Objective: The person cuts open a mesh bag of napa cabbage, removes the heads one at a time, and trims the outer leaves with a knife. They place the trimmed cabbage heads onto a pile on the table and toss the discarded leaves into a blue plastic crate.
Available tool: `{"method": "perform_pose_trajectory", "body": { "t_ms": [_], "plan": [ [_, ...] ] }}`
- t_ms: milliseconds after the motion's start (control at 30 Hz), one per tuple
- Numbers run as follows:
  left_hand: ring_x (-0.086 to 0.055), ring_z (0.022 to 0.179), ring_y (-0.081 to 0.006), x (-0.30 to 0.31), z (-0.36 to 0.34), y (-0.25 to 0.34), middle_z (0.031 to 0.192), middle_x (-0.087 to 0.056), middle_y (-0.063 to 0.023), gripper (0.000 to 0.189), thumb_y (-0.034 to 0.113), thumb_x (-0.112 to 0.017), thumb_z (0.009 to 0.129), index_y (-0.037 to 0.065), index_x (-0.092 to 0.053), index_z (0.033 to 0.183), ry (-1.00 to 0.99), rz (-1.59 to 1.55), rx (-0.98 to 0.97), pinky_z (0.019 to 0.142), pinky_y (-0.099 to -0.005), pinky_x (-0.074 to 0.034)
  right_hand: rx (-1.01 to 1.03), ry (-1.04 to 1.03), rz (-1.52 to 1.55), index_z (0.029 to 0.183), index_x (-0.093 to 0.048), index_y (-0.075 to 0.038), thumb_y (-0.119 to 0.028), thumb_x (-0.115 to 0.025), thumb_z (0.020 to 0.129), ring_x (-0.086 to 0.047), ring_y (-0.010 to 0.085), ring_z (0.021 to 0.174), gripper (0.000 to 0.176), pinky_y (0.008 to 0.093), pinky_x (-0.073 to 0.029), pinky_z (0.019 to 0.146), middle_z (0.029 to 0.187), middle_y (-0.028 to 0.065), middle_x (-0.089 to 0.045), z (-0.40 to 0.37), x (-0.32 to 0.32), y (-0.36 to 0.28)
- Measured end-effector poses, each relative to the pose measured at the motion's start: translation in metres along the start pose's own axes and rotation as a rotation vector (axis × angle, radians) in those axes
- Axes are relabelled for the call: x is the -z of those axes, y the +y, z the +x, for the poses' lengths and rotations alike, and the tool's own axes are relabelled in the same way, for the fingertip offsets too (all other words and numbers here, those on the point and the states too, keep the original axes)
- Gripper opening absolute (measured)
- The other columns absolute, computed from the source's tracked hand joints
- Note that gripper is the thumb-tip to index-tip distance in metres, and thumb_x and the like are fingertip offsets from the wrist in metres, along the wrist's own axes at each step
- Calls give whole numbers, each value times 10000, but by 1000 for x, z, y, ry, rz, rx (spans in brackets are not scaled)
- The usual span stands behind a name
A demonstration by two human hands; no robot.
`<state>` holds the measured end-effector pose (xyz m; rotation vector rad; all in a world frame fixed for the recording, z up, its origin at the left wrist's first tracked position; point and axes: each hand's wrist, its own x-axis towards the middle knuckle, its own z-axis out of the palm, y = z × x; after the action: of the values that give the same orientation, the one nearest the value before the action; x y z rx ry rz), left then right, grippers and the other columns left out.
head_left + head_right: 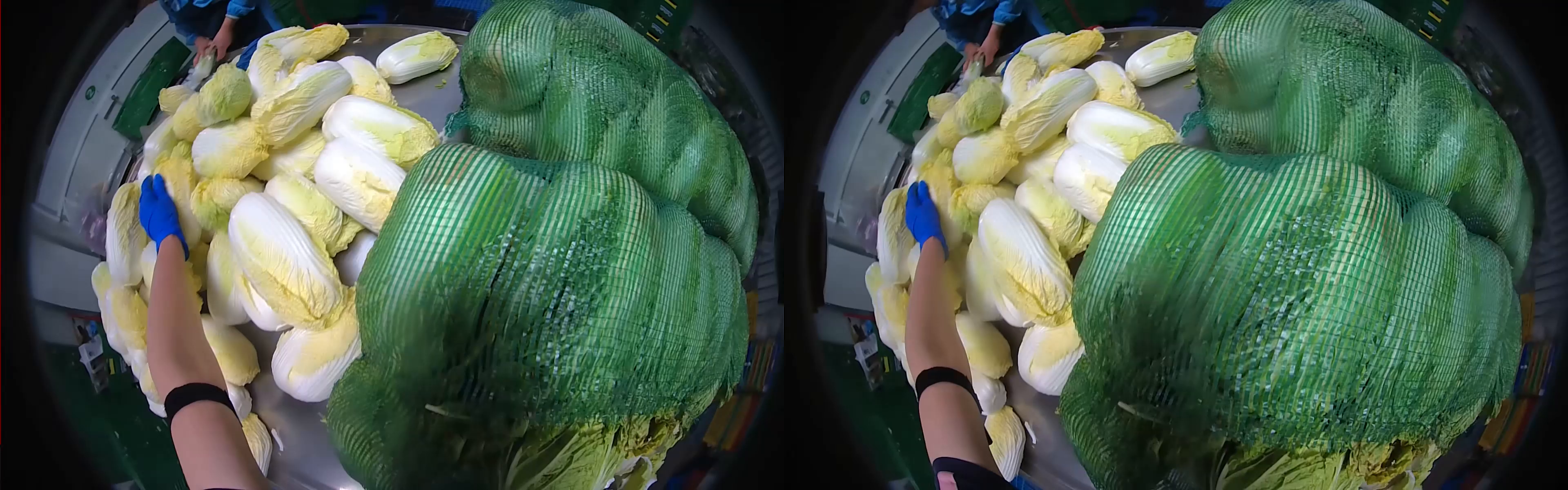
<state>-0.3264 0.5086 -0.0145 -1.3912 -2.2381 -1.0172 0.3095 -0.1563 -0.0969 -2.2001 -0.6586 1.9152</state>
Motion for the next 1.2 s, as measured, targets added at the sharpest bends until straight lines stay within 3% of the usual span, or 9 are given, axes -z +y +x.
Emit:
{"method": "perform_pose_trajectory", "body": {
  "t_ms": [167,300,500,567,667,733,900,1033,1200],
  "plan": [
    [-474,1205,-323,4,-4,9,1238,-551,-199,464,383,-497,916,1,-590,1163,-62,-47,-132,1017,-366,-341,49,-20,-16,1009,-647,-69,-263,-588,878,-593,151,730,242,307,-479,694,833,31,-651,3,1,-2],
    [-306,1335,-311,69,-104,117,1417,-382,-131,407,293,-515,919,87,-528,1270,-114,-232,-577,1079,-438,-235,89,-22,-32,1011,-648,-76,-277,-574,886,-602,165,761,249,321,-482,722,861,37,-657,0,2,1],
    [-141,1400,-278,42,-111,82,1497,-244,-34,409,320,-393,948,285,-443,1353,-493,294,-477,1074,-581,-116,237,-26,-104,1015,-650,-86,-299,-552,898,-614,186,809,261,343,-485,763,904,47,-665,-11,-2,19],
    [-194,1373,-334,20,-84,55,1470,-290,-93,451,210,-410,920,233,-421,1370,-550,526,-710,1087,-541,-157,482,-20,-260,1016,-650,-90,-306,-545,902,-618,192,825,266,350,-487,777,919,51,-668,-3,-6,32],
    [-399,1249,-261,-70,-31,-29,1343,-451,-164,408,175,-344,970,0,-426,1329,-538,2,-831,1073,-355,-272,491,-104,-23,1029,-656,-129,-362,-519,920,-631,225,789,292,335,-489,764,887,87,-664,-20,-2,12],
    [-418,1239,-229,-66,-41,20,1338,-466,-139,432,233,-325,990,-34,-442,1309,-667,-620,-359,1072,-329,-274,524,-100,-78,1063,-639,-117,-327,-597,879,-642,207,802,282,315,-493,762,919,77,-670,-10,-1,14],
    [-402,1263,-228,94,-163,165,1366,-443,-144,433,222,-378,984,-34,-412,1332,-439,-586,-550,1077,-319,-265,844,54,3,1063,-615,-103,-275,-623,863,-644,177,804,265,314,-498,748,896,53,-672,-47,12,28],
    [-424,1233,-220,251,-257,247,1354,-457,-133,423,201,-449,961,-35,-440,1312,-368,-688,-420,1045,-328,-294,712,-25,104,1034,-614,-86,-258,-591,882,-631,143,743,231,292,-499,714,851,59,-667,-68,38,72],
    [-473,1185,-237,370,-394,295,1282,-521,-143,386,136,-464,920,-48,-491,1259,-581,-1048,-427,1035,-355,-319,377,365,603,966,-635,-108,-290,-539,893,-517,96,499,218,239,-409,470,691,33,-644,-54,101,136]
  ]
}}
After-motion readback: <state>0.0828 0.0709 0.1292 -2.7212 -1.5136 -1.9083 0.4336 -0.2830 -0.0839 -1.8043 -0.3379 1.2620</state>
